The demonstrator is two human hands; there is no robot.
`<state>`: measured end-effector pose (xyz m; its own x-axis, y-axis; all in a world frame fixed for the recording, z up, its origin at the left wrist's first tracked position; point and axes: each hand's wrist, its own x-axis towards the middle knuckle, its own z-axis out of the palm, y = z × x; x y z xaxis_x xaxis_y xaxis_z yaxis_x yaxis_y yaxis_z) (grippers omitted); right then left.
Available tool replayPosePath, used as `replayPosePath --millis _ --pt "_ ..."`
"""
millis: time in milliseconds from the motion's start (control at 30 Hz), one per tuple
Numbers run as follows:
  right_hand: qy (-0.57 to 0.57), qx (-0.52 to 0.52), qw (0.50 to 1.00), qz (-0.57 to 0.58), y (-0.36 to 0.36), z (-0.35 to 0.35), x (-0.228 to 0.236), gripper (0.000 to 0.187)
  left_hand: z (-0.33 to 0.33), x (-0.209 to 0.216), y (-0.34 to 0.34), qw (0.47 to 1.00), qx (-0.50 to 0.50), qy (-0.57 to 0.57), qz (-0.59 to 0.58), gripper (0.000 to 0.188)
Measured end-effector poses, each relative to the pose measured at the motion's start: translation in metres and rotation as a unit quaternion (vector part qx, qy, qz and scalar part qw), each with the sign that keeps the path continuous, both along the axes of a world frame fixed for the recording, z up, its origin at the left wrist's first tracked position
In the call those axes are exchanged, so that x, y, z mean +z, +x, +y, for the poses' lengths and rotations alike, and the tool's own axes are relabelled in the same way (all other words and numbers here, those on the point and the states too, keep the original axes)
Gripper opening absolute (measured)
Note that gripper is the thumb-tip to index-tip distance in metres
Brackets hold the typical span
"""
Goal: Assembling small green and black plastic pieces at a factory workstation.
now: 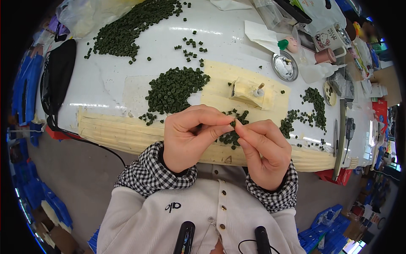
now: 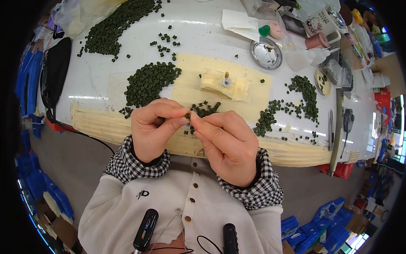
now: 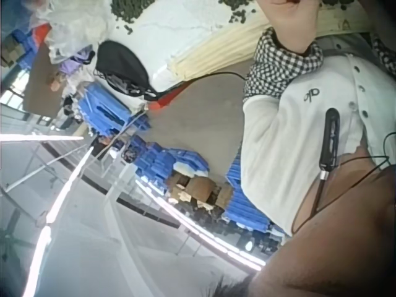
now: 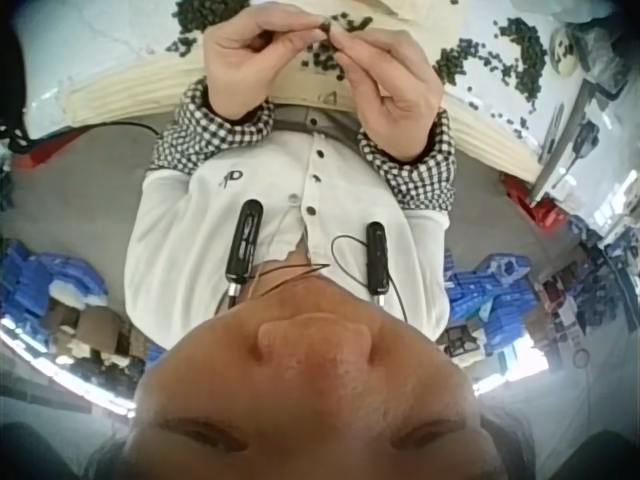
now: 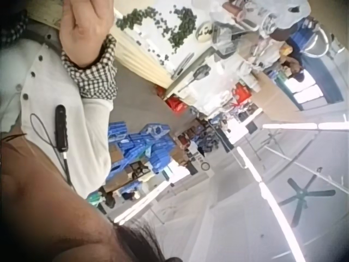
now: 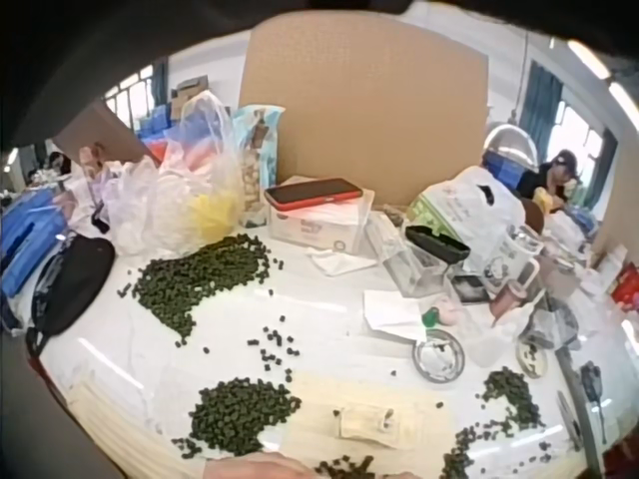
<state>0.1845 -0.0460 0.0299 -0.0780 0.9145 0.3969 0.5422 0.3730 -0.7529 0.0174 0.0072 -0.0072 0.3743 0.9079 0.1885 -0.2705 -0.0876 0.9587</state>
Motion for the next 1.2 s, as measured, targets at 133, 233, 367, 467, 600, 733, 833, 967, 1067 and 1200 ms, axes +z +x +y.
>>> replayPosePath --millis 133,233,367,467,600,733,833,967,1067,1200 --pt "-0.004 -0.001 1.000 0.003 0.0002 -0.0008 0.0012 0.032 0.0007 0.0007 0.0005 1.000 0.003 0.018 0.009 0.019" --pt "-0.004 0.000 1.000 0.003 0.0007 -0.0012 0.0012 0.032 0.0010 -0.0005 0.0004 1.000 -0.001 0.025 0.008 0.020" --pt "0.000 0.001 1.000 0.003 0.0017 -0.0011 0.0016 0.032 0.0008 -0.0008 -0.0017 0.999 -0.012 0.033 0.024 0.019" --pt "-0.006 -0.002 1.000 0.003 0.0016 -0.0019 0.0017 0.032 0.0005 -0.0006 -0.0004 0.999 -0.003 0.035 0.024 0.019" --pt "-0.007 -0.005 1.000 0.012 0.0006 -0.0021 0.0010 0.031 0.0004 -0.0011 0.0019 0.999 0.009 0.033 0.015 0.019" --pt "-0.005 -0.012 0.999 0.031 -0.0016 -0.0030 -0.0020 0.030 0.0002 0.0024 0.0008 1.000 -0.001 -0.006 0.027 0.018" --pt "-0.015 -0.015 0.999 0.047 -0.0012 -0.0044 -0.0029 0.030 0.0009 0.0035 0.0009 1.000 -0.009 -0.013 0.027 0.017" --pt "-0.009 -0.018 0.999 0.044 -0.0021 -0.0056 -0.0030 0.031 0.0011 0.0026 0.0001 0.999 -0.017 -0.017 0.023 0.017" --pt "0.012 -0.014 0.999 0.028 -0.0010 -0.0054 -0.0066 0.032 0.0016 0.0016 -0.0001 1.000 -0.022 -0.010 0.017 0.018" --pt "0.007 -0.018 0.999 0.031 -0.0012 -0.0068 -0.0058 0.033 0.0020 0.0009 -0.0010 0.999 -0.028 -0.002 0.015 0.019"
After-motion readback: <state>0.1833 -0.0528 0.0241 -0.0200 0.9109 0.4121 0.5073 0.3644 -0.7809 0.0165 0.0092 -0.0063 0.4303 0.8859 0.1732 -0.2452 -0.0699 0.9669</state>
